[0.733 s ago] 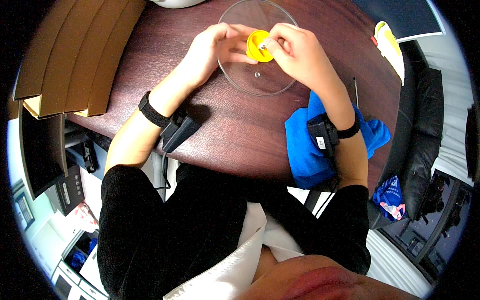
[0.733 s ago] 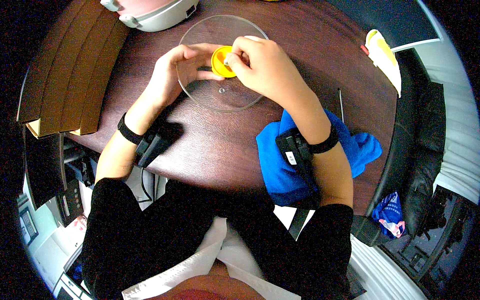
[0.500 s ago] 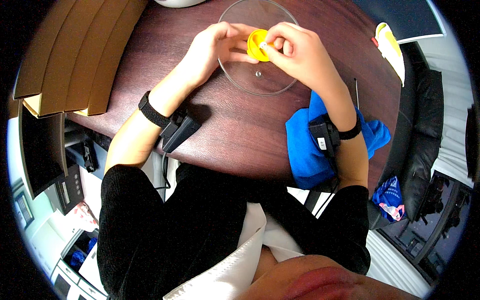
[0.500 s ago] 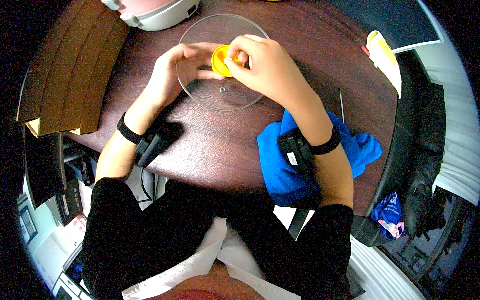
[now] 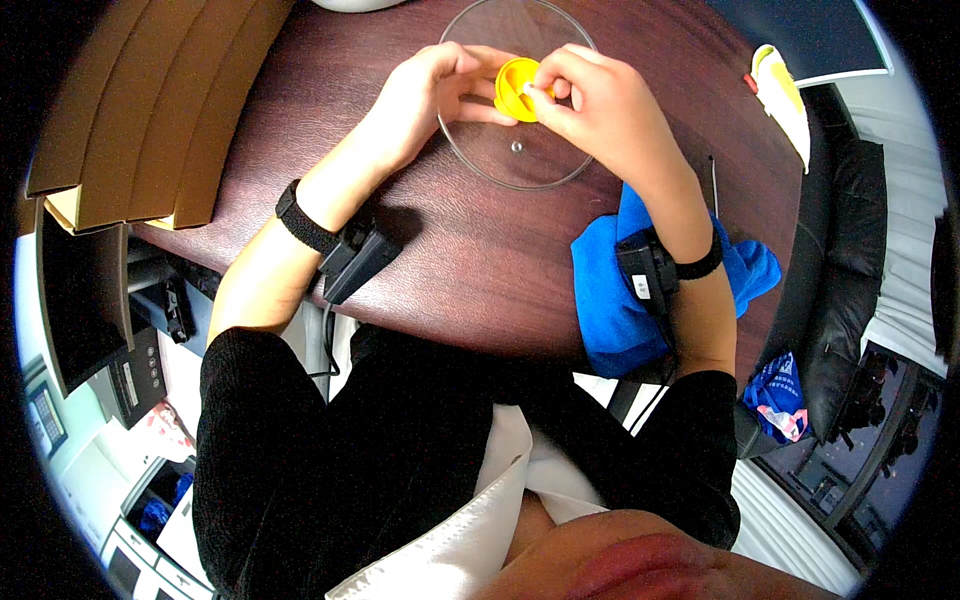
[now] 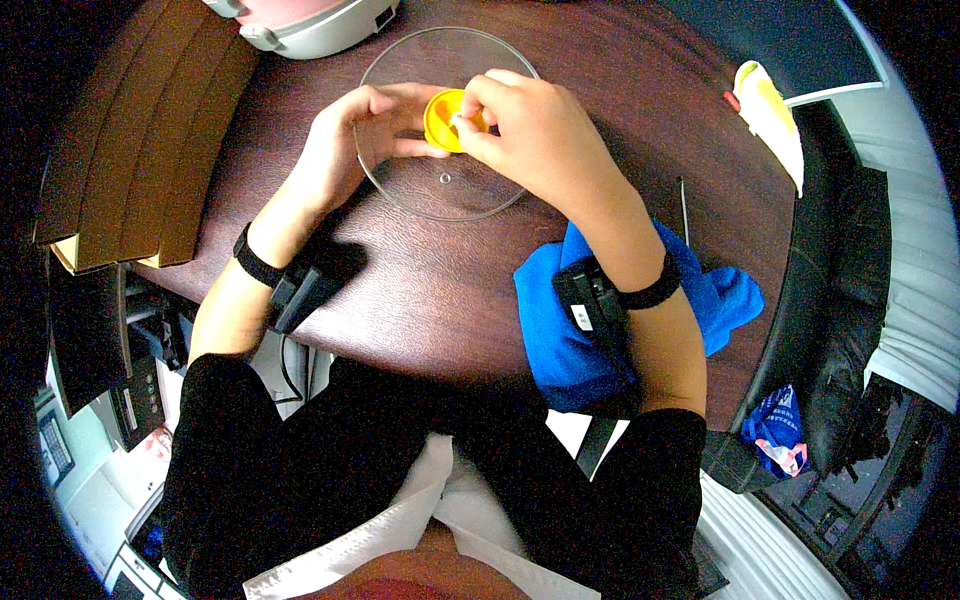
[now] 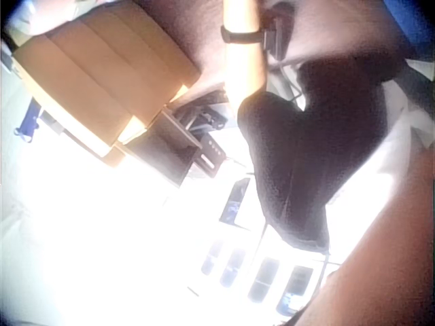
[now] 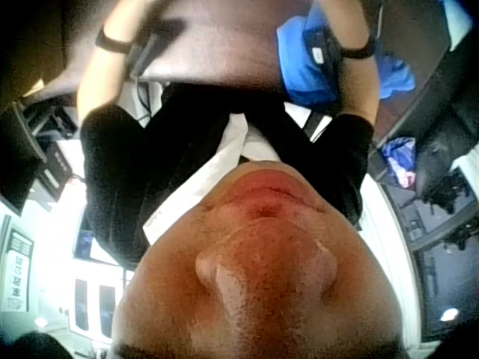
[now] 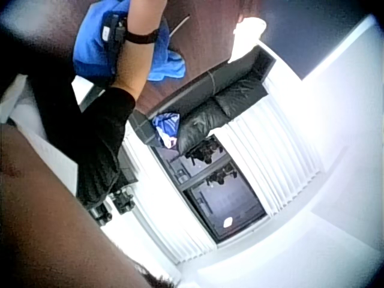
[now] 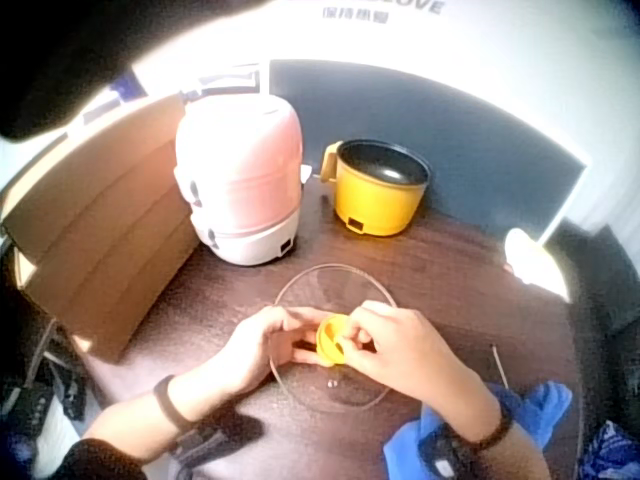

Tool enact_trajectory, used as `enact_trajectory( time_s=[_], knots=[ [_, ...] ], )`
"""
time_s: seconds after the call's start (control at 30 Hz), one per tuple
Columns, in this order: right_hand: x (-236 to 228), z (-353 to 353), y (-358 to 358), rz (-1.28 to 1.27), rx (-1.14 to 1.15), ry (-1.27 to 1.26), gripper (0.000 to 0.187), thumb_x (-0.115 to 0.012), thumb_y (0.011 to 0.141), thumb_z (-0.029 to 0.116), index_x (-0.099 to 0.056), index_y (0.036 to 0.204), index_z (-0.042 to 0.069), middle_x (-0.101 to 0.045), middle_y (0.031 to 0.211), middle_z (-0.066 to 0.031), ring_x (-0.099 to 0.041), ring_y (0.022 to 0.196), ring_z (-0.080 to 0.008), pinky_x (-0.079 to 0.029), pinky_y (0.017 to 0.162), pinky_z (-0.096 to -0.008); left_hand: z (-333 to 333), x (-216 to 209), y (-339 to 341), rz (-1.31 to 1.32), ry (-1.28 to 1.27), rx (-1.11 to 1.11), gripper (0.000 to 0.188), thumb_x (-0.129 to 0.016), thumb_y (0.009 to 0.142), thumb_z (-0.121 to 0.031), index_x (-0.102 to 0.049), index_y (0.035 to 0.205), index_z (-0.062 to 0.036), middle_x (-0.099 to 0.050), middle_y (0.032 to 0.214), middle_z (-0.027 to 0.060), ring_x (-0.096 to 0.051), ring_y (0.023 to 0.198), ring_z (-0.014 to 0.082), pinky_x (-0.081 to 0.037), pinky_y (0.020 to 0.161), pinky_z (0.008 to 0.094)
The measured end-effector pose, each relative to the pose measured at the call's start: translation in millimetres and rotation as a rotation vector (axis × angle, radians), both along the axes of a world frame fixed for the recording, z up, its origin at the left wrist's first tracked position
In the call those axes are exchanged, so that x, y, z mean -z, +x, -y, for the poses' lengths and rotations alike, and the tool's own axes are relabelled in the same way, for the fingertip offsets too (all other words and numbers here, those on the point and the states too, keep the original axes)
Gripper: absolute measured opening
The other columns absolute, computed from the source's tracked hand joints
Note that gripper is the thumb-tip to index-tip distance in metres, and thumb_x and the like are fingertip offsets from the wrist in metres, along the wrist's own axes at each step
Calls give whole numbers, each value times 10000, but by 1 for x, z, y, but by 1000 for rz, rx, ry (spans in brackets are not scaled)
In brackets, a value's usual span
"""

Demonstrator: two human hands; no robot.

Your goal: The person cleans a clear circular lid and a yellow plastic component with a blue cloth, then uses a screwdriver to fasten a screw into the yellow component. The person then places the yellow component onto the clear lid and tightens the screw to secure them together.

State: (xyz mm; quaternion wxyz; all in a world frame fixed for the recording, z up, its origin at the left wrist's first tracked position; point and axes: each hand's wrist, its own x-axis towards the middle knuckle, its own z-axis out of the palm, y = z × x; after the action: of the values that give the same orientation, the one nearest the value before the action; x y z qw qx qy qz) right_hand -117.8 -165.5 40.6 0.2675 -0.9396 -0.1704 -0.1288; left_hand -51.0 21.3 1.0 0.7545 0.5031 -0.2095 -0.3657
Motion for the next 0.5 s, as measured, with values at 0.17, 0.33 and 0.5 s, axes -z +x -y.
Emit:
enact_trajectory(
  time_s=[0.17, 0.33, 0.5],
  knots=[
    [12, 2, 3, 27, -13, -65, 133, -603, 781, 164, -567, 768, 37, -581, 709, -132, -598, 613, -300, -486, 560, -385, 1, 2, 0, -14, 11, 21, 533, -322, 845, -276, -491, 1189, 95, -541, 1197, 207, -528, 1089, 306, -424, 948, 428],
    [4, 1, 2, -61, -3, 2, 132, -610, 771, 166, -569, 767, 40, -575, 689, -126, -595, 601, -292, -479, 546, -381, 1, 4, 0, -24, 8, 18, 537, -324, 843, -281, -489, 1190, 94, -541, 1197, 205, -527, 1093, 305, -412, 963, 419],
    [-2, 1, 0, -16, -30, 10, 115, -618, 772, 163, -580, 802, 59, -580, 697, -106, -608, 622, -275, -486, 558, -372, 0, 2, 2, -21, 2, 18, 547, -313, 844, -291, -490, 1192, 92, -540, 1201, 206, -529, 1092, 298, -405, 967, 409]
  ],
)
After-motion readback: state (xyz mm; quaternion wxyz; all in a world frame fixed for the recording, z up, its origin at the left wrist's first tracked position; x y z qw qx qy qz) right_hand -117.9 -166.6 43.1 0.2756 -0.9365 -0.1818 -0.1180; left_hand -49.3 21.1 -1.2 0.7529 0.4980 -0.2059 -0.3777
